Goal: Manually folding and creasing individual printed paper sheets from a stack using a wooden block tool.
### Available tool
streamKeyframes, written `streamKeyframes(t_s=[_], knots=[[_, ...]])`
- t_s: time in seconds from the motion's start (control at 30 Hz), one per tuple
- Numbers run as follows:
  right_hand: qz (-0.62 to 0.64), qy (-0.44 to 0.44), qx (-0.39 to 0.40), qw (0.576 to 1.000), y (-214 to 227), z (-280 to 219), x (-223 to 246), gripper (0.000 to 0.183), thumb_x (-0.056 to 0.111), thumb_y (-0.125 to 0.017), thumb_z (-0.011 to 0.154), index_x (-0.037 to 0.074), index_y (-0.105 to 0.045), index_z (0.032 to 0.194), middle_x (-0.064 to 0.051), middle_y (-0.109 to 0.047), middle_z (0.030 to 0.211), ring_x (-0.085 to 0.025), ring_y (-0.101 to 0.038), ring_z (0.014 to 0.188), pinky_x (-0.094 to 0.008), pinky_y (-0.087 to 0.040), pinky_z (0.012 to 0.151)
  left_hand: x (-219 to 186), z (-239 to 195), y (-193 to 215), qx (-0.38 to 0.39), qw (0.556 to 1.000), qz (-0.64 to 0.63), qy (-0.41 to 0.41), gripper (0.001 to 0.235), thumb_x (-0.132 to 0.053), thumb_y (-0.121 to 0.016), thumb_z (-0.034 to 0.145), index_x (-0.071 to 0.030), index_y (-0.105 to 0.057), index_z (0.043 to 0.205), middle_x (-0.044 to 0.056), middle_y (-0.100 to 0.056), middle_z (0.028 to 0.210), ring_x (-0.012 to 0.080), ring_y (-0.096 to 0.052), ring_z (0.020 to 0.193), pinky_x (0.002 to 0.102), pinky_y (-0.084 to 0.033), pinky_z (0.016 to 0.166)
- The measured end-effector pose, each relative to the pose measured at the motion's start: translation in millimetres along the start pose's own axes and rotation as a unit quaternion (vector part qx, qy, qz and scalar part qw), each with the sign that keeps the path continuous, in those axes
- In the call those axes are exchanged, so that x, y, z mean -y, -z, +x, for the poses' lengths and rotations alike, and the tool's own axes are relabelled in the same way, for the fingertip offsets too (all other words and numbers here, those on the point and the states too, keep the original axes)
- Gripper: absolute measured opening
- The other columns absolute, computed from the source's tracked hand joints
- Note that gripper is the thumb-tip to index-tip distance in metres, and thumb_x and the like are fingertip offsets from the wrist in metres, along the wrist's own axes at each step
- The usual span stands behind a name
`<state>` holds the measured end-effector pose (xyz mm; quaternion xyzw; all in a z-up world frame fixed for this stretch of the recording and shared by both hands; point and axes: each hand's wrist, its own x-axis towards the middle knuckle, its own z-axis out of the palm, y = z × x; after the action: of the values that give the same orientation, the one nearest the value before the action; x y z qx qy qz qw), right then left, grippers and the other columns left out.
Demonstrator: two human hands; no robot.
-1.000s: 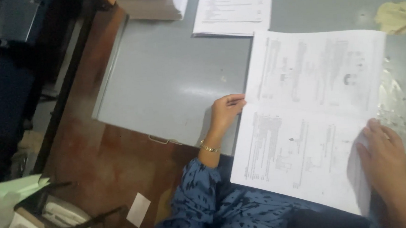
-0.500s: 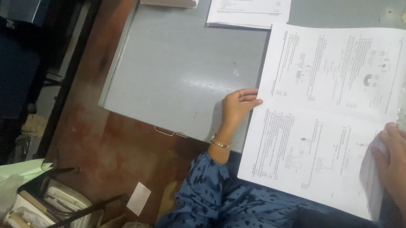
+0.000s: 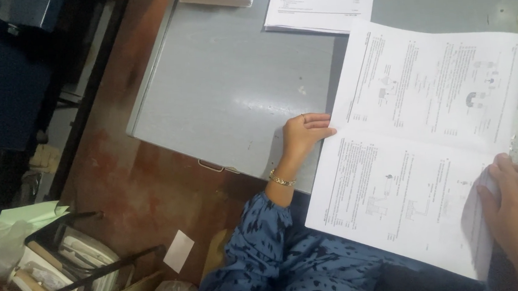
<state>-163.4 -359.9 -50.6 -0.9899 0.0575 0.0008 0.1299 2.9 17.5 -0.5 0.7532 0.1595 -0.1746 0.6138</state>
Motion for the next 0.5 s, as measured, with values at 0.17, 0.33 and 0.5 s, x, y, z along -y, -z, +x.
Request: streamKeyframes(t_s=[0.17,0.33,0.5], knots=[[0.029,-0.017,0.016,0.999,6,1,6,0.051,0.022,-0.058,0.1,-0.004,-0.059,0.143,-0.013,-0.048,0.168,-0.035,-0.037,0.152,-0.056,-0.042,0.113,0,0,0,-0.004,1.0,0.001,0.004,0.037,-0.013,-0.088,0.068,-0.007,-0.078,0.103,0.009,-0.08,0.099,0.0194,-0.077,0.091,0.028,-0.065,0.082],[0.043,0.008,-0.014,0.999,3,3,-1,0.052,0.02,-0.061,0.099,-0.008,-0.061,0.143,-0.016,-0.052,0.165,-0.04,-0.041,0.15,-0.051,-0.037,0.121,-4,-3,0,-0.007,1.0,0.004,0.012,0.036,-0.012,-0.088,0.067,-0.008,-0.078,0.101,0.009,-0.08,0.098,0.0188,-0.078,0.09,0.028,-0.065,0.081],[0.036,0.02,-0.018,0.999,-10,2,-15,0.05,0.021,-0.063,0.098,-0.006,-0.064,0.14,-0.015,-0.053,0.166,-0.042,-0.043,0.148,-0.051,-0.038,0.121,-6,-4,0,-0.006,1.0,0.007,0.011,0.036,-0.013,-0.088,0.067,-0.007,-0.078,0.101,0.008,-0.08,0.098,0.018,-0.077,0.089,0.027,-0.065,0.081]])
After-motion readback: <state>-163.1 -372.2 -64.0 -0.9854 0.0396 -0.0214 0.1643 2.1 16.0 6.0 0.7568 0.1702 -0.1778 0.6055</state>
